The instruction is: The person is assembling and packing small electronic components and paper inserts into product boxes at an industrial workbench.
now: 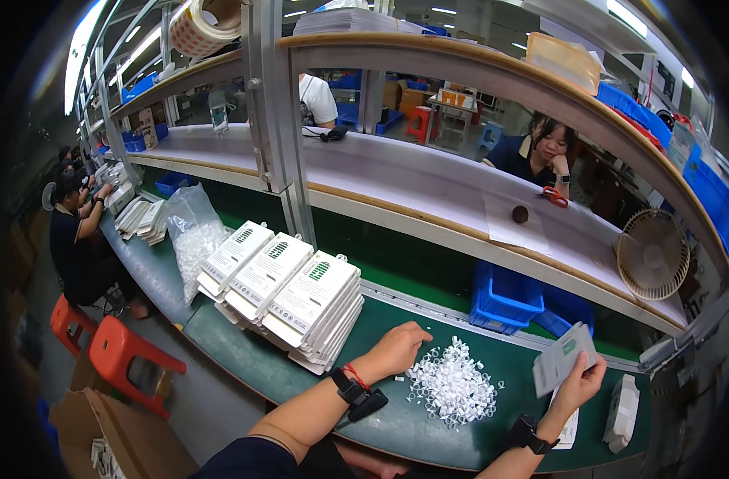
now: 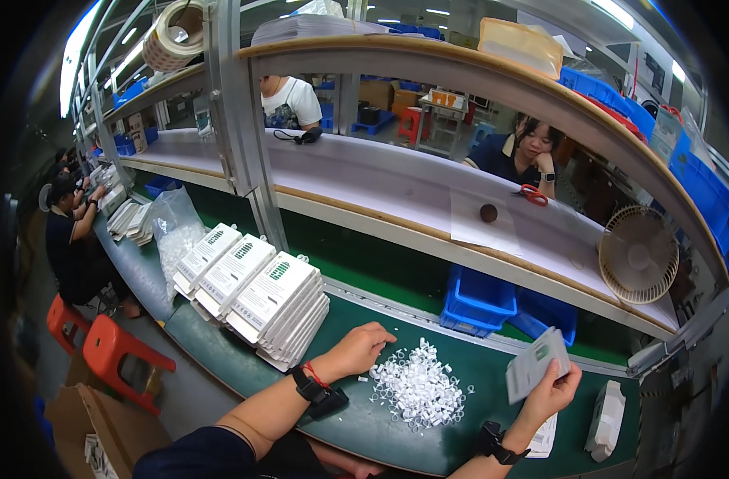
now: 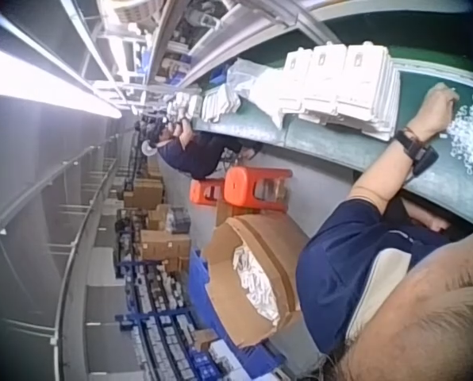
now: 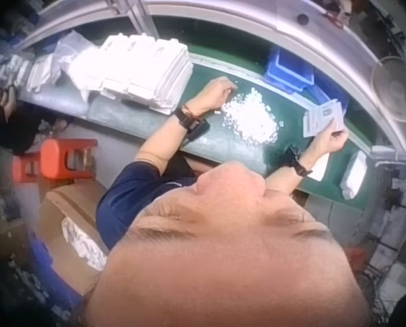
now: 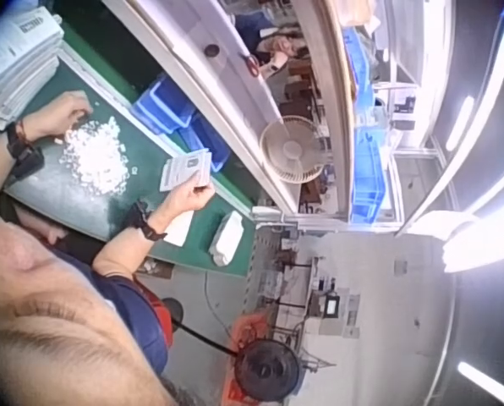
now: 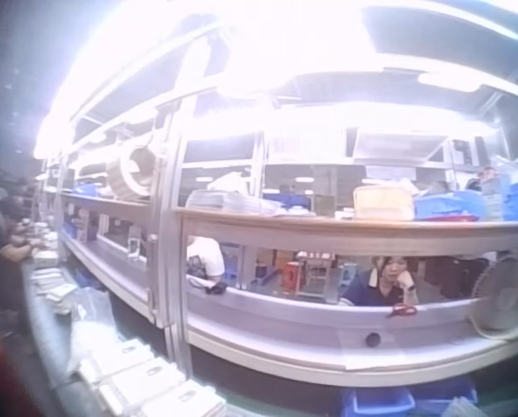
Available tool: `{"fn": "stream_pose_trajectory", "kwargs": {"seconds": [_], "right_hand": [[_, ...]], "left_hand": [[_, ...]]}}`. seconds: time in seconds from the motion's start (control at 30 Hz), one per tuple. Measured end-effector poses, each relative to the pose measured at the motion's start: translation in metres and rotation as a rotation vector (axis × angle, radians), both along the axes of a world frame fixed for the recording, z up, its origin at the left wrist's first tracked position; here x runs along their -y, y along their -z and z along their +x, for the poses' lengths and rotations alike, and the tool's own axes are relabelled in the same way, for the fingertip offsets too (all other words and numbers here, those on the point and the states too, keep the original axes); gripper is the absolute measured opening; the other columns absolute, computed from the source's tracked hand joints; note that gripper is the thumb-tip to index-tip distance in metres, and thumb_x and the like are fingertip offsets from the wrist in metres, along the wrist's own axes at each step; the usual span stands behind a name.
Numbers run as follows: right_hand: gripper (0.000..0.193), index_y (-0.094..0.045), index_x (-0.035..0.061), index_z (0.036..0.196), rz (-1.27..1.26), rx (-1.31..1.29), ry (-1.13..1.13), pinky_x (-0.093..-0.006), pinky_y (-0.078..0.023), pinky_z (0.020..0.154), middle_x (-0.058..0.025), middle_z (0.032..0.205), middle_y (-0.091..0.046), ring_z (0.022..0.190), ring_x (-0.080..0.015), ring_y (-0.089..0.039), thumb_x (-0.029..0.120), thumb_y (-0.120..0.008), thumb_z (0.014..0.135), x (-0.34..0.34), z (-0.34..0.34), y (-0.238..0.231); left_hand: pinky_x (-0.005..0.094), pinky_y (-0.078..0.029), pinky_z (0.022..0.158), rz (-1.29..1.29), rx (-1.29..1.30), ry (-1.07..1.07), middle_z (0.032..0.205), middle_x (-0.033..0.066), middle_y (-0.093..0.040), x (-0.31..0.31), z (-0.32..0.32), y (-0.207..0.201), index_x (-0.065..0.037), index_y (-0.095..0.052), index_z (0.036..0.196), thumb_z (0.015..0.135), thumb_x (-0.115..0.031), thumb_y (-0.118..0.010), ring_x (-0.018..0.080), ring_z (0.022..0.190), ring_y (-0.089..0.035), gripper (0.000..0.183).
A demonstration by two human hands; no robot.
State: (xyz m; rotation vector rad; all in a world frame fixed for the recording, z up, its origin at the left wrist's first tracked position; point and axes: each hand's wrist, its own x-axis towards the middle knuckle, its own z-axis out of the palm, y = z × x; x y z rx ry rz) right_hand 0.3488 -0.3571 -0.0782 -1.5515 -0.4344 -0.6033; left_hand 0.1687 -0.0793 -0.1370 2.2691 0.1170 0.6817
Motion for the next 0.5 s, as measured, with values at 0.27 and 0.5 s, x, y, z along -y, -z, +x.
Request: {"fn": "stream_pose_trajectory", "kwargs": {"seconds": [0.27,0.5], "right_hand": [[0.02,-0.053,-0.0032,0.098,-0.275,0.027,0.091,-0.0323,-0.048,0.071,-0.013,0.087,-0.063,0.077,-0.0211,-0.061,0.008,-0.059,0.083,-0.016,0.005,0.016],[0.03,-0.059,-0.0096,0.1,-0.627,-0.159,0.0,-0.0391,-0.049,0.075,-0.0263,0.09,-0.064,0.087,-0.0375,-0.064,0.011,-0.062,0.079,-0.013,0.006,0.028]], "left_hand": [[0.0348,-0.049,0.075,-0.04,-0.032,0.015,0.096,0.015,-0.059,-0.001,0.001,0.003,-0.001,-0.065,0.097,0.072,0.013,-0.048,0.0306,0.082,-0.059,0.034],[0.0354,-0.049,0.076,0.001,-0.021,0.031,0.097,0.0158,-0.059,-0.003,0.0,0.003,-0.001,-0.067,0.093,0.07,0.012,-0.047,0.0316,0.086,-0.06,0.033]]}}
